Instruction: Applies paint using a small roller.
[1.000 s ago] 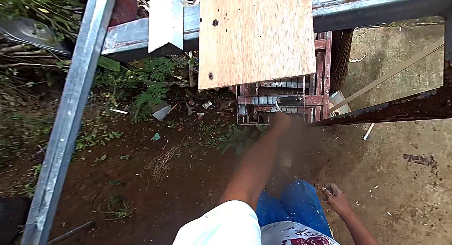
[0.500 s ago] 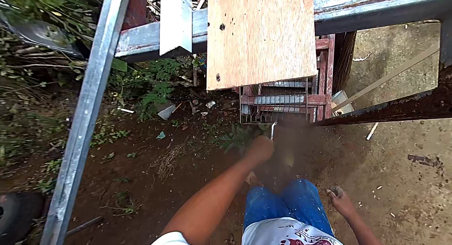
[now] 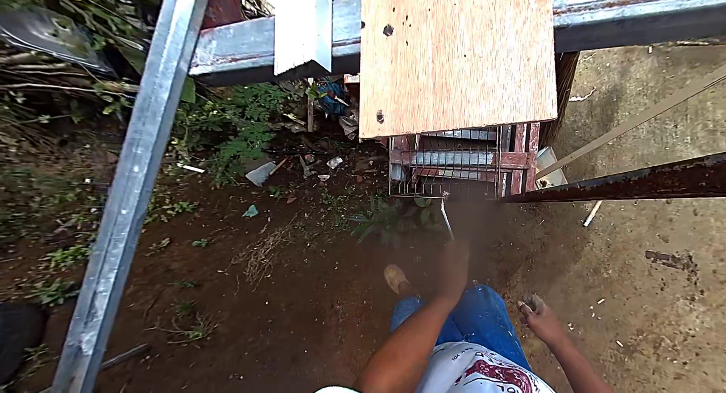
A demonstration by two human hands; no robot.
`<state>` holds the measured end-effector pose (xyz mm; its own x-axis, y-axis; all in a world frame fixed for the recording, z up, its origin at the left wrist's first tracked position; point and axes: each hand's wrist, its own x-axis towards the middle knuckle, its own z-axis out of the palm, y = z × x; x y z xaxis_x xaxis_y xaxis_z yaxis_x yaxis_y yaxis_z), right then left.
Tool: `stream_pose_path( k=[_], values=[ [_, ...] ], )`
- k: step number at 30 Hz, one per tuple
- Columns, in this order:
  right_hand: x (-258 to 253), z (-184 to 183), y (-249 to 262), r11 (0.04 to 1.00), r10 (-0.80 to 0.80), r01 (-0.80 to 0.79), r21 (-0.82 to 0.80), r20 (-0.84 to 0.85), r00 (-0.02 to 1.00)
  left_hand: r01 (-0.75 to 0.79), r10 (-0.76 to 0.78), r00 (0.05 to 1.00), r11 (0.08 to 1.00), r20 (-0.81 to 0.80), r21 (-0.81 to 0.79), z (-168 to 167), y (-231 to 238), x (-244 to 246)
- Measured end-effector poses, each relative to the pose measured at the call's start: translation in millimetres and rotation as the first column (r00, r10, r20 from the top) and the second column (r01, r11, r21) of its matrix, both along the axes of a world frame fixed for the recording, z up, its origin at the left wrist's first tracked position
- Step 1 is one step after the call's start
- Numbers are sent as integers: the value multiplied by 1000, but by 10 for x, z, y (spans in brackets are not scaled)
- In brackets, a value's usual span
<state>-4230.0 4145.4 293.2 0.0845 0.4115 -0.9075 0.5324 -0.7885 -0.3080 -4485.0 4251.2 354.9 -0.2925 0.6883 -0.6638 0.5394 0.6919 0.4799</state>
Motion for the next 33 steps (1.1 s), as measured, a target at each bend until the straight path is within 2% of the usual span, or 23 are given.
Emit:
stream_pose_path(
  k=[6,10,12,15,17,19,20,22,24,27,29,31,32,33],
  values=[
    [-20,-33,77,999,38,-38,10,18,999,-15,15,1000,1000,-9,24,-156,-69,37],
    [-123,78,172,998,64,-64,18,5,998,-118,110,991,986,77,114,-161,-34,-40],
    [-195,118,224,995,99,-99,33,-19,995,-148,139,984,986,115,75,-90,187,-112],
    [-357,210,345,982,168,-161,102,-69,983,-99,107,984,993,142,-63,59,699,-293],
    [-478,354,473,969,194,-175,174,-99,976,-156,166,969,985,185,-69,139,896,-376],
    [-584,565,603,954,203,-160,255,-150,968,-290,283,911,957,299,-23,189,841,-364],
    [-638,686,660,945,204,-142,293,-192,960,-366,340,844,930,414,-19,237,718,-326],
    [-741,937,721,935,200,-88,344,-305,931,-445,380,647,892,661,-76,393,311,-237],
    [-853,1169,767,934,174,-5,357,-444,879,-411,298,537,909,790,-63,510,-111,-164],
    [-1023,1470,722,949,56,158,273,-639,767,-369,208,460,929,863,-27,611,-509,-85],
    [-1147,1653,644,939,-35,261,222,-695,718,-339,99,444,938,891,65,732,-575,-104],
    [-1235,1755,526,873,-44,384,300,-736,675,-288,-85,447,929,890,233,903,-547,-152],
    [-1255,1810,479,817,6,415,400,-726,688,-264,-181,443,910,878,321,1007,-514,-184],
    [-1251,1894,441,737,91,397,548,-661,745,-239,-274,423,886,864,398,1124,-478,-227]
  ],
)
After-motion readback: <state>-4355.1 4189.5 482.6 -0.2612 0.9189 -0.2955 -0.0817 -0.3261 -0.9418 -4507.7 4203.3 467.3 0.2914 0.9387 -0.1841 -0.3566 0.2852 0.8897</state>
